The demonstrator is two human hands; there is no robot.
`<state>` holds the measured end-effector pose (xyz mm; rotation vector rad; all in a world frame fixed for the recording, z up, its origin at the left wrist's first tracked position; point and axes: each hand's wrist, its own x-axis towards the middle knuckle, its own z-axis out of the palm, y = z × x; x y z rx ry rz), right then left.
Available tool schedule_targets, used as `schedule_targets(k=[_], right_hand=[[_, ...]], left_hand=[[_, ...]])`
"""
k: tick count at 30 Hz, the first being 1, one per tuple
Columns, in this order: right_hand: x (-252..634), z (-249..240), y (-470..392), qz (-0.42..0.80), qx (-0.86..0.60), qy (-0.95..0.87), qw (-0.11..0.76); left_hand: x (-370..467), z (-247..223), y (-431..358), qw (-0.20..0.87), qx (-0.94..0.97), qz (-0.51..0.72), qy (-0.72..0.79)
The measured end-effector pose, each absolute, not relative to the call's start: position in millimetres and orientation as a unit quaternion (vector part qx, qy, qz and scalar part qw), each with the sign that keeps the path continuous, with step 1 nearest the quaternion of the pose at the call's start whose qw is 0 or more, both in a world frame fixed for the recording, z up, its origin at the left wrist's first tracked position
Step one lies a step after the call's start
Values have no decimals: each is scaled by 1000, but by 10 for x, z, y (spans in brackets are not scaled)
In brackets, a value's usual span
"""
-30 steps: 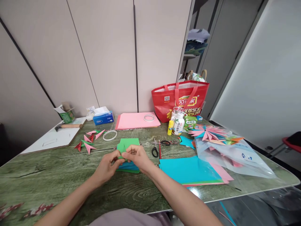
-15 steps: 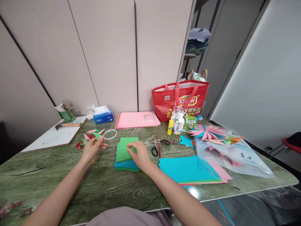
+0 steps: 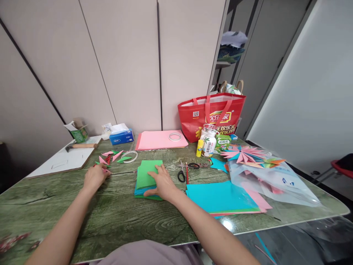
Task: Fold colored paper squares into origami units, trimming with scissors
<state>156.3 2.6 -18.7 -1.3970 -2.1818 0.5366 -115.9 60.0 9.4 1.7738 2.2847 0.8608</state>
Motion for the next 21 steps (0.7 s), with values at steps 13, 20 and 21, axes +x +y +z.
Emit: schedule_targets(k=[13,20,21], right_hand=[[1571,-153,25,174,-510,-818,201],[1576,-156,26,174,-510,-819,198],[1576,-151,26,178,-510,-817,200]], left_hand=[[-1060,207,593,230,527,488,657],[-1008,208,604,297,497,534,616],[-1030,210,608,285,490,538,624]])
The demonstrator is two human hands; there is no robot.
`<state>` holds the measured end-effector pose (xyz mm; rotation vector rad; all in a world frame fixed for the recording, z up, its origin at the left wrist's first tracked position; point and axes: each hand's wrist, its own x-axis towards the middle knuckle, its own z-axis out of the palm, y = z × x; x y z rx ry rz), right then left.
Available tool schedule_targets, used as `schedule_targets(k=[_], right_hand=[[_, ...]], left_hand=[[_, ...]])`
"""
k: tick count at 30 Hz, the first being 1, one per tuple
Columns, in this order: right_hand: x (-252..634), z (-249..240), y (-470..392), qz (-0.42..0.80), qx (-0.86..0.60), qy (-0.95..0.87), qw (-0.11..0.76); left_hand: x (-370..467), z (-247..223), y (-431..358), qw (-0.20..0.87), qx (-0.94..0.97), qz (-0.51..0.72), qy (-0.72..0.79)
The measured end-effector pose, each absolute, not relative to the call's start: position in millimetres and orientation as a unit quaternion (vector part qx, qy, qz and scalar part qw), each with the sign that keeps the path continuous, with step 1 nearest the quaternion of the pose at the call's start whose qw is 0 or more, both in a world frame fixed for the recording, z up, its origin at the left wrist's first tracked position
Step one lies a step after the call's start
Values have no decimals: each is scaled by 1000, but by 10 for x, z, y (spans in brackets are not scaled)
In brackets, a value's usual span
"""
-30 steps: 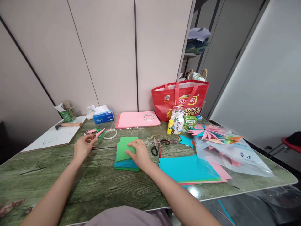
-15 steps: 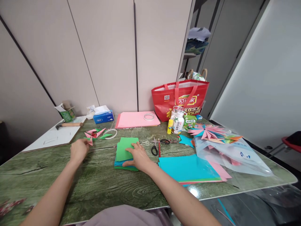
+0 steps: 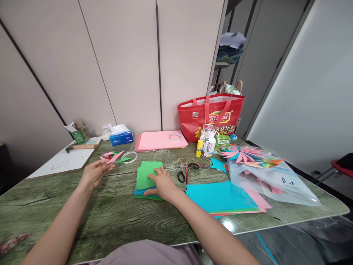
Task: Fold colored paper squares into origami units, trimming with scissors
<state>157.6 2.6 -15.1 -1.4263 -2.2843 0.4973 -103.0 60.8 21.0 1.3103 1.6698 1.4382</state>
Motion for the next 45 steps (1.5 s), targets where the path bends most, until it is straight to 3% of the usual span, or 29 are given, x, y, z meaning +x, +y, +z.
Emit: schedule_targets(k=[6,8,10,11,15,20,27,38,45], right_hand=[[1579,-135,39,196,-512,-806,222],[1585,-130,44,200,-520,-797,235],[1594,-121,50,206,-531,-785,243],[1600,-116,53,209,-537,-780,241],[1614,-106,79,201,-561,-772,219],[1603,-121,111,168,-568,-775,222],[1587,-131,116,128,-563,-788,212],[1615,-202,180,98,-503,-822,250],[1610,-199,167,92,-496,-832,231]], left_hand=[[-1133,215,567,132,456,520,710],[-1081,212,538,-27,481,443,756],[-984,201,520,-100,530,421,729],[-924,190,515,-71,579,424,692],[-664,116,483,229,701,400,544],[-490,30,375,408,720,314,465],[-493,-14,341,337,784,279,441],[-459,63,333,349,759,322,446],[-425,28,328,309,760,352,450]])
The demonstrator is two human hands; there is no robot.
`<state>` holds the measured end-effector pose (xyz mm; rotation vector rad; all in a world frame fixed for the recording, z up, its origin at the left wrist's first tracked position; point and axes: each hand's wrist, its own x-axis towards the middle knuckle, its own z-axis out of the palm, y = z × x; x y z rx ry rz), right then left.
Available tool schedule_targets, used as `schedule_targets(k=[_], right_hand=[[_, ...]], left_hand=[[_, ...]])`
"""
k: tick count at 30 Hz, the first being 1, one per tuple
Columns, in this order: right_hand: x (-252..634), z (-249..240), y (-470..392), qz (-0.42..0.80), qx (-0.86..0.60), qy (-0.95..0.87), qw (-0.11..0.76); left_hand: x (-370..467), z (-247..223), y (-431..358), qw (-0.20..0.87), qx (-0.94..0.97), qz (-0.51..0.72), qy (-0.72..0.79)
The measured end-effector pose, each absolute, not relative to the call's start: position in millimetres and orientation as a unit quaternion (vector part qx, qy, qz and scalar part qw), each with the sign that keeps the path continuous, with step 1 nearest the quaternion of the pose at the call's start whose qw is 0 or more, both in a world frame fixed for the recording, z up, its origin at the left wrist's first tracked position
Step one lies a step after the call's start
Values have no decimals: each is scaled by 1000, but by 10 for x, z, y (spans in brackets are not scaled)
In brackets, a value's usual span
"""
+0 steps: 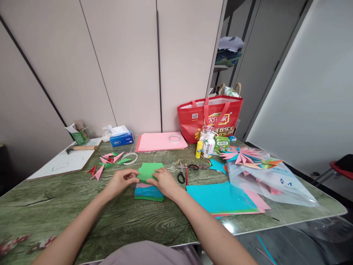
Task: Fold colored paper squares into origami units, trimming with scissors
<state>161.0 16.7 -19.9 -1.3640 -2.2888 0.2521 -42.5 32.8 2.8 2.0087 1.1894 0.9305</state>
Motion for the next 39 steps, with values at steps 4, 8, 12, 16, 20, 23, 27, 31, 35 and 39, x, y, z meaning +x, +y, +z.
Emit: schedule_targets(k=[4,8,12,16,20,23,27,31,35,39], right_hand=[[1621,-188,150,93,-492,-840,209],[1638,-176,156,101,-487,-843,203],[1636,-166,169,107,-489,-842,202],[1621,-115,165,115,-478,-847,204],[1618,-47,148,114,-519,-824,195],[1617,-26,139,105,-568,-797,175],[1612,-27,141,86,-604,-774,171],[1622,-29,163,90,-614,-759,198],[1632,-23,167,88,-623,-748,212],[1617,-18,120,84,-572,-790,205]], left_hand=[[-411,-11,308,234,782,360,452],[-382,-5,265,195,800,350,447],[-351,30,231,193,805,347,441],[-337,19,236,216,785,363,453],[-348,-37,278,230,751,401,472],[-359,-47,293,228,750,408,468],[-353,-16,264,189,788,383,443],[-331,-27,226,163,846,335,381],[-325,-76,198,154,877,285,356],[-333,-91,167,138,903,225,337]])
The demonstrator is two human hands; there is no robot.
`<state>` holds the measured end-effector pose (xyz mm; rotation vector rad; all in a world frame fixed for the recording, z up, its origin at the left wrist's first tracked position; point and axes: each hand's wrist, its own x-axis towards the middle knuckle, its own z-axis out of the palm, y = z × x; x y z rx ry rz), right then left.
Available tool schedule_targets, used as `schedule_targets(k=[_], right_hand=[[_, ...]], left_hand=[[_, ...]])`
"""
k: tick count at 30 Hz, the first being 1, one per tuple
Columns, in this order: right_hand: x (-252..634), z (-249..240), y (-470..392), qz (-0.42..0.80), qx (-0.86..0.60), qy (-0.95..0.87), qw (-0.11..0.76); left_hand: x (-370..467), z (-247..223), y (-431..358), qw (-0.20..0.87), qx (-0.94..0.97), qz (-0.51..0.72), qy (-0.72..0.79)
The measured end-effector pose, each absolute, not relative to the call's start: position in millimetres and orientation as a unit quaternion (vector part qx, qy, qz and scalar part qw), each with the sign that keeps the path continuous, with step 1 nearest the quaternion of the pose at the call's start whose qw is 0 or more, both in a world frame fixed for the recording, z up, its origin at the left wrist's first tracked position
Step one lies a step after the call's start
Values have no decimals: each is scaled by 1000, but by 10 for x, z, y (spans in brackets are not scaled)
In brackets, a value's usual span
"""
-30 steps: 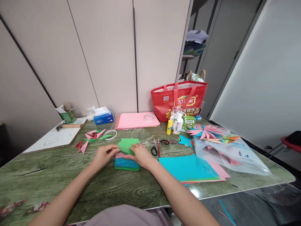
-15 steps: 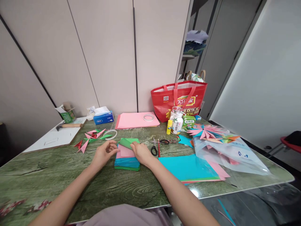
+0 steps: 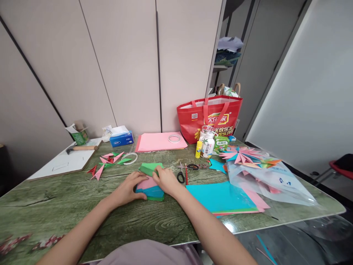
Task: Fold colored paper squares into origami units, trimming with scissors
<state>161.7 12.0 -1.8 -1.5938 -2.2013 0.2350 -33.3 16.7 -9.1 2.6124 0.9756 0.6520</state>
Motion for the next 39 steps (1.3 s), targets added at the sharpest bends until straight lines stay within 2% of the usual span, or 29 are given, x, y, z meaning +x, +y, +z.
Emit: schedule_targets(k=[9,14,17,21,24,26,29,31,39], right_hand=[[1566,-30,24,24,-496,-856,146],[1549,-56,104,31,-567,-812,135],[1621,-62,192,42,-645,-724,240],[1777,-49,315,69,-662,-574,477],[1865,-25,402,180,-592,-433,656],[1900,-3,443,305,-500,-328,741],[1936,34,465,465,-386,-174,778],[1957,64,458,517,-353,-118,771],[1962,201,375,629,-279,-137,712]], left_hand=[[-322,-57,128,126,910,197,342],[-313,-13,119,81,927,161,329],[-299,-9,112,56,932,143,327],[-255,-10,93,35,935,121,331],[-230,10,82,22,928,95,360],[-232,40,78,20,916,88,391],[-246,95,70,16,914,85,396],[-252,121,63,-1,925,75,372],[-269,53,79,-33,942,58,328]])
